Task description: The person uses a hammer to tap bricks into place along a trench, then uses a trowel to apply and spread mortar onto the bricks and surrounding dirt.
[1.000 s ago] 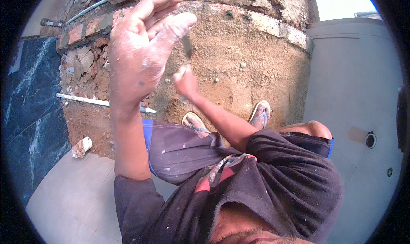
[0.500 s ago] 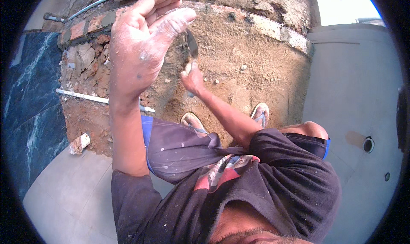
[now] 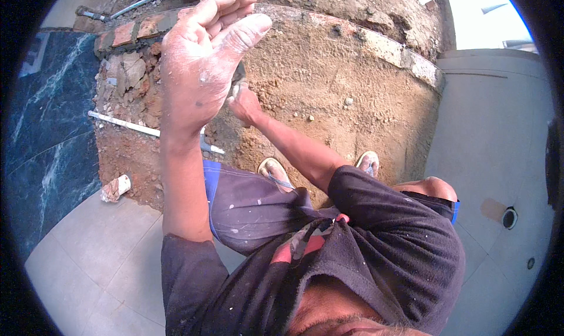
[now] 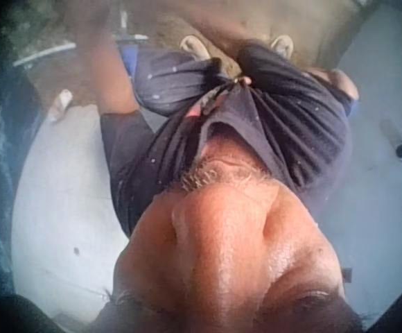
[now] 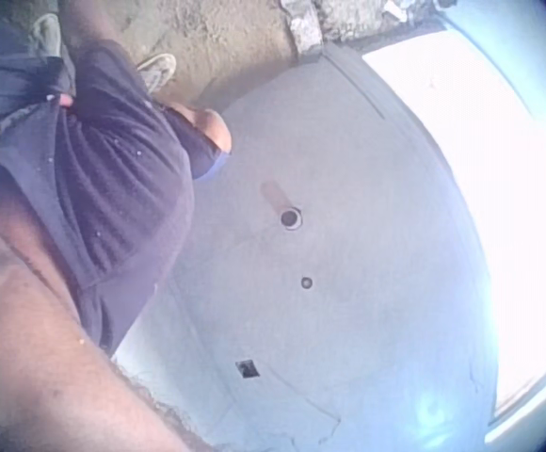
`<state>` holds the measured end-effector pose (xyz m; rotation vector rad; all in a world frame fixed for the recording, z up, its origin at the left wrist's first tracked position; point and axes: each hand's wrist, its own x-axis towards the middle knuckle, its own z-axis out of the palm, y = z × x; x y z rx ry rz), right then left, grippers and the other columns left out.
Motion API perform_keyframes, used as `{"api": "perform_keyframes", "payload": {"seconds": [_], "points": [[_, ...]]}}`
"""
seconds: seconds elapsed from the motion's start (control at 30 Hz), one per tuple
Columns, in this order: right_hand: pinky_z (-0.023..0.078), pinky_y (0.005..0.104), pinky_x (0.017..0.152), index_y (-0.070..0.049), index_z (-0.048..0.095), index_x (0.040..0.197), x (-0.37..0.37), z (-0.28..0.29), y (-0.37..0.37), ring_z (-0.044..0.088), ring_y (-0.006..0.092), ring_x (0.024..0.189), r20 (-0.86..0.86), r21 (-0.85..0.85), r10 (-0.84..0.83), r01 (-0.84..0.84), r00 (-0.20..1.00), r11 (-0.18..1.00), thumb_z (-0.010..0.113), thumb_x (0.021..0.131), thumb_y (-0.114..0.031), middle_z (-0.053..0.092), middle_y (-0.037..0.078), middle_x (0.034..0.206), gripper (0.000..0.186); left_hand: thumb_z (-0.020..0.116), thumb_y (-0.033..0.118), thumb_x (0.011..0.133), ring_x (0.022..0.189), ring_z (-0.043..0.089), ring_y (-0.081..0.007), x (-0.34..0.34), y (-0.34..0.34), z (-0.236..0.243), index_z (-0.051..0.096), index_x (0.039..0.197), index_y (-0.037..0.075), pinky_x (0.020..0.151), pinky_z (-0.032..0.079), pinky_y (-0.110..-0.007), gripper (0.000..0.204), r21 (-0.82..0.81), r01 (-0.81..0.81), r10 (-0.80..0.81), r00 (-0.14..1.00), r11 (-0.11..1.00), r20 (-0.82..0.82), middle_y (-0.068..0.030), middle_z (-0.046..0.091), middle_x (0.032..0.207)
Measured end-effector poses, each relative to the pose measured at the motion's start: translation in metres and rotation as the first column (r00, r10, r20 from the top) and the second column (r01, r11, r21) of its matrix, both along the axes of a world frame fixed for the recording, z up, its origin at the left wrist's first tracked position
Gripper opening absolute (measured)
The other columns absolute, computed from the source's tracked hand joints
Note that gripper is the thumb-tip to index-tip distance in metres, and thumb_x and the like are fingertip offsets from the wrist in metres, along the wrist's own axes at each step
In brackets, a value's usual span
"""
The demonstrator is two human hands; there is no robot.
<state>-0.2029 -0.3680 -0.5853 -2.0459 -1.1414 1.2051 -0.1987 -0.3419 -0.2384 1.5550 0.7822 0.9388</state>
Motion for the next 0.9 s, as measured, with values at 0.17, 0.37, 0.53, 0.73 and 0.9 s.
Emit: {"api": "perform_keyframes", "payload": {"seconds": [0.17,0.37,0.53,0.73,0.9], "points": [[0.049,0.0523,0.088,-0.001,0.044,0.120,0.039,0.028,-0.009,0.062,0.0464,0.098,-0.033,0.029,-0.252,0.253,0.967,0.967,0.061,0.083,-0.026,0.064,0.029,0.103,0.048,0.065,0.010,0.090,0.116,0.059,-0.0201,-0.019,0.002,-0.004,0.055,0.127,-0.006,0.105,0.042,-0.032,0.041,-0.013,-0.028,0.028,0.999,1.000,0.023,-0.0153,0.063,0.123],[0.050,0.0513,0.088,0.002,0.038,0.128,-0.015,-0.006,-0.008,0.063,0.0443,0.100,-0.065,-0.073,-0.002,-0.003,0.998,0.997,0.061,0.083,-0.025,0.064,0.031,0.105,0.058,0.065,0.010,0.091,0.117,0.058,-0.0203,-0.014,0.007,-0.002,0.055,0.127,-0.006,0.105,0.042,-0.033,0.040,0.014,-0.023,0.023,1.000,1.000,0.015,-0.0155,0.062,0.124],[0.051,0.0518,0.084,0.001,0.031,0.139,-0.037,-0.015,-0.001,0.065,0.0448,0.095,0.024,0.021,0.281,-0.282,0.959,0.959,0.060,0.083,-0.028,0.065,0.030,0.101,0.070,0.064,0.010,0.091,0.117,0.058,-0.0197,-0.033,0.003,-0.001,0.055,0.128,-0.006,0.105,0.042,-0.032,0.041,0.013,-0.070,0.071,0.997,0.997,-0.028,-0.0148,0.062,0.125],[0.051,0.0486,0.083,0.006,0.046,0.111,0.099,0.004,0.013,0.065,0.0434,0.090,0.086,0.059,-0.391,0.387,0.916,0.920,0.058,0.085,-0.020,0.065,0.026,0.097,0.039,0.064,0.009,0.091,0.119,0.057,-0.0193,-0.030,0.003,0.000,0.055,0.127,-0.005,0.106,0.041,-0.032,0.040,-0.012,-0.055,0.055,0.998,0.998,-0.004,-0.0146,0.062,0.125],[0.051,0.0511,0.087,-0.001,0.046,0.127,0.029,0.007,0.028,0.065,0.0422,0.098,0.109,-0.075,-0.048,0.056,0.993,0.996,0.060,0.084,-0.028,0.067,0.025,0.106,0.052,0.065,0.008,0.091,0.119,0.057,-0.0192,-0.025,0.009,-0.006,0.055,0.127,-0.005,0.105,0.041,-0.031,0.040,-0.004,-0.036,0.036,0.999,0.999,0.003,-0.0142,0.061,0.125]]}}
